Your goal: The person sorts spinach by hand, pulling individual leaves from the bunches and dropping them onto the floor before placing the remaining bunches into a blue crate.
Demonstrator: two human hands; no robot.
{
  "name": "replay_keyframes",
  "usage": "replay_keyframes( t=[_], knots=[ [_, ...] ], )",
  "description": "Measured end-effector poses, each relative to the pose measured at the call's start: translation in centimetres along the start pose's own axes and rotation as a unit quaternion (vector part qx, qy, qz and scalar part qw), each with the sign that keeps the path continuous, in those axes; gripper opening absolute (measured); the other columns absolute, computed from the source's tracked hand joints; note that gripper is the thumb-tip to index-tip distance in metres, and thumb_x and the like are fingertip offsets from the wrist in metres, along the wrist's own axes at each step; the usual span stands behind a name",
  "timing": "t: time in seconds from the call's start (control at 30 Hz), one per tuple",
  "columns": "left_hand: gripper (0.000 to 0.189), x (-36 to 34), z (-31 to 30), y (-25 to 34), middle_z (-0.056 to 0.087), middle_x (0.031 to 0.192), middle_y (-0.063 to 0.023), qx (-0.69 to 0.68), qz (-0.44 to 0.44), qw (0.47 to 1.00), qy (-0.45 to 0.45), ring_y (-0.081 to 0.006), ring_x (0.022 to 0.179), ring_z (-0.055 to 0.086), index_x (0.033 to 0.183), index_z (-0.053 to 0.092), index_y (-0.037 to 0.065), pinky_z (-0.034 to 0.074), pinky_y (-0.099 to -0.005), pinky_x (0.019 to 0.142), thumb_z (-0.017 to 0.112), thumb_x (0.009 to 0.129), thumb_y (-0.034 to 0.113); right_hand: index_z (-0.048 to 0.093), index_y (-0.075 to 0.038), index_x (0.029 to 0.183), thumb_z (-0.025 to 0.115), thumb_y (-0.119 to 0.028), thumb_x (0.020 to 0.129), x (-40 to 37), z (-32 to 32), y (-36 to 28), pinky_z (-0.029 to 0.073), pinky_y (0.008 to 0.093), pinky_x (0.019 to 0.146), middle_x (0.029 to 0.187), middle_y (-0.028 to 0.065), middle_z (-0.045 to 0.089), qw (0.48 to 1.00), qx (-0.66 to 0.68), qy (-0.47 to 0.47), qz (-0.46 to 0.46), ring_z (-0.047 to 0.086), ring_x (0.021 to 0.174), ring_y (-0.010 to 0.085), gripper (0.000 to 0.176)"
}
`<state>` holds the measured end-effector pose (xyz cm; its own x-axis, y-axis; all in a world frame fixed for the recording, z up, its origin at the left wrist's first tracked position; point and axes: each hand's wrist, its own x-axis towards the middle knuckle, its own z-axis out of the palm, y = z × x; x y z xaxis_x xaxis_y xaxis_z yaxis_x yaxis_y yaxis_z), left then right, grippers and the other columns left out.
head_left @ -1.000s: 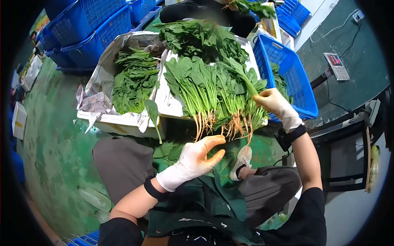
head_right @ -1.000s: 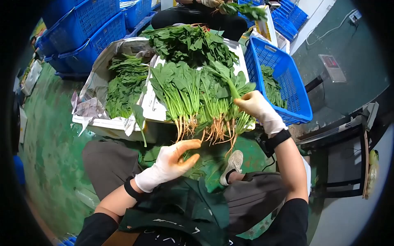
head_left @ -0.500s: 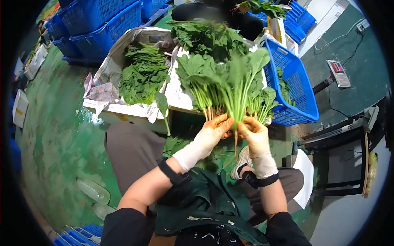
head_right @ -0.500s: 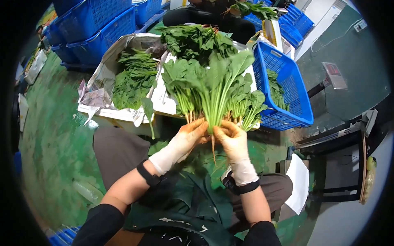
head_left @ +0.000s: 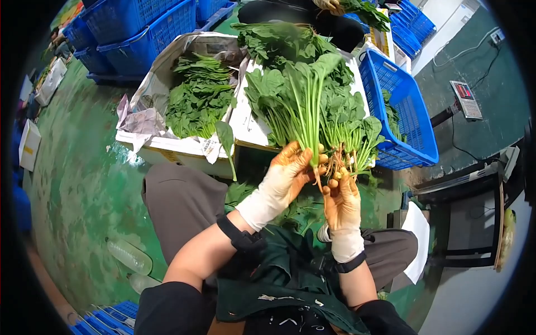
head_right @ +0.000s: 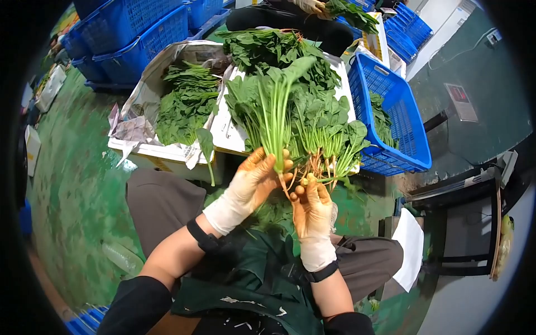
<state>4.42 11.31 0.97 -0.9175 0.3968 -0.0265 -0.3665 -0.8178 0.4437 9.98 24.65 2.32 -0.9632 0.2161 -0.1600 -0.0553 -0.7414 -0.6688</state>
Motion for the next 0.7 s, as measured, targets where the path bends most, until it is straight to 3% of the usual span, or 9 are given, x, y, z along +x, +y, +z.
replay_keyframes(
  t=[0.1, 0.13, 0.2, 0.27, 0.37, 0.43, 0.5, 0.6, 0.7],
  knots=[
    [0.035, -0.2, 0.8, 1.7, 0.058, 0.104, -0.0060, 0.064, 0.034, 0.997, 0.020, -0.0162, 0.093, 0.058, 0.113, 0.049, 0.005, 0.049, -0.0300, 0.078, 0.064, 0.083, 0.011, 0.062, 0.000, 0.081, 0.068, -0.021, 0.080, -0.5, 0.9, -2.4, 0.044, 0.0226, 0.051, 0.072, 0.0070, 0.061, 0.939, -0.326, -0.037, 0.103, 0.054, 0.054, 0.0116, 0.022],
    [0.037, -0.2, 0.7, 1.5, 0.058, 0.102, -0.0054, 0.134, 0.078, 0.987, 0.040, -0.0145, 0.091, 0.057, 0.113, 0.048, 0.005, 0.048, -0.0270, 0.076, 0.065, 0.081, 0.009, 0.061, 0.001, 0.074, 0.072, -0.022, 0.077, -0.5, 1.7, -2.2, 0.039, 0.0198, 0.045, 0.063, 0.0059, 0.060, 0.919, -0.390, 0.009, 0.053, 0.050, 0.047, 0.0090, 0.025],
    [0.037, -0.5, 1.3, 1.2, 0.055, 0.089, -0.0004, 0.203, 0.144, 0.966, 0.065, -0.0080, 0.080, 0.052, 0.108, 0.047, 0.003, 0.046, -0.0198, 0.069, 0.066, 0.077, -0.002, 0.060, 0.000, 0.072, 0.074, -0.018, 0.075, -0.1, 2.9, -2.7, 0.038, 0.0177, 0.047, 0.063, 0.0022, 0.059, 0.881, -0.467, -0.016, -0.076, 0.048, 0.051, 0.0048, 0.023],
    [0.037, -0.3, 0.9, 0.2, 0.053, 0.090, -0.0003, 0.258, 0.183, 0.947, 0.064, -0.0080, 0.080, 0.052, 0.108, 0.047, 0.003, 0.046, -0.0203, 0.069, 0.067, 0.076, -0.002, 0.061, -0.001, 0.074, 0.076, -0.018, 0.072, 0.5, 5.0, -2.2, 0.040, 0.0181, 0.049, 0.063, -0.0003, 0.059, 0.838, -0.499, -0.035, -0.217, 0.047, 0.052, 0.0036, 0.024],
    [0.040, -0.5, 0.2, -0.6, 0.049, 0.095, -0.0004, 0.349, 0.208, 0.909, 0.097, -0.0086, 0.082, 0.052, 0.108, 0.048, 0.003, 0.044, -0.0209, 0.072, 0.067, 0.073, -0.005, 0.062, 0.001, 0.081, 0.078, -0.019, 0.067, 1.9, 6.5, -1.3, 0.044, 0.0219, 0.050, 0.064, 0.0047, 0.061, 0.709, -0.639, -0.069, -0.290, 0.054, 0.052, 0.0070, 0.029],
    [0.041, -0.5, -0.1, -0.7, 0.047, 0.096, -0.0006, 0.467, 0.246, 0.841, 0.119, -0.0095, 0.085, 0.052, 0.108, 0.048, 0.003, 0.044, -0.0219, 0.073, 0.065, 0.072, -0.006, 0.062, 0.002, 0.082, 0.074, -0.017, 0.071, 3.5, 4.8, 0.1, 0.045, 0.0225, 0.051, 0.065, 0.0060, 0.062, 0.763, -0.610, -0.063, -0.205, 0.057, 0.054, 0.0099, 0.026],
    [0.039, -0.1, -1.4, -1.2, 0.050, 0.095, -0.0020, 0.464, 0.238, 0.843, 0.128, -0.0098, 0.084, 0.052, 0.108, 0.049, 0.003, 0.044, -0.0218, 0.071, 0.065, 0.073, -0.002, 0.061, 0.002, 0.081, 0.071, -0.015, 0.076, 4.3, 3.8, 1.0, 0.044, 0.0214, 0.050, 0.066, 0.0055, 0.062, 0.849, -0.517, -0.048, -0.100, 0.057, 0.055, 0.0105, 0.021],
    [0.041, -0.1, -1.2, -0.6, 0.054, 0.104, -0.0082, 0.182, -0.034, 0.971, 0.153, -0.0164, 0.081, 0.056, 0.118, 0.041, 0.005, 0.049, -0.0284, 0.070, 0.061, 0.082, 0.008, 0.057, 0.003, 0.087, 0.066, -0.013, 0.081, 4.9, 1.7, 1.8, 0.046, 0.0217, 0.050, 0.071, 0.0069, 0.061, 0.878, -0.475, -0.027, -0.053, 0.057, 0.055, 0.0120, 0.020],
    [0.038, 0.8, -2.8, -1.2, 0.054, 0.103, -0.0091, 0.051, -0.100, 0.979, 0.171, -0.0187, 0.079, 0.057, 0.120, 0.038, 0.007, 0.049, -0.0319, 0.069, 0.057, 0.087, 0.010, 0.050, 0.004, 0.093, 0.061, -0.013, 0.085, 4.0, 1.5, 2.4, 0.047, 0.0231, 0.049, 0.076, 0.0092, 0.060, 0.914, -0.404, 0.016, -0.032, 0.058, 0.056, 0.0134, 0.021]
  ],
)
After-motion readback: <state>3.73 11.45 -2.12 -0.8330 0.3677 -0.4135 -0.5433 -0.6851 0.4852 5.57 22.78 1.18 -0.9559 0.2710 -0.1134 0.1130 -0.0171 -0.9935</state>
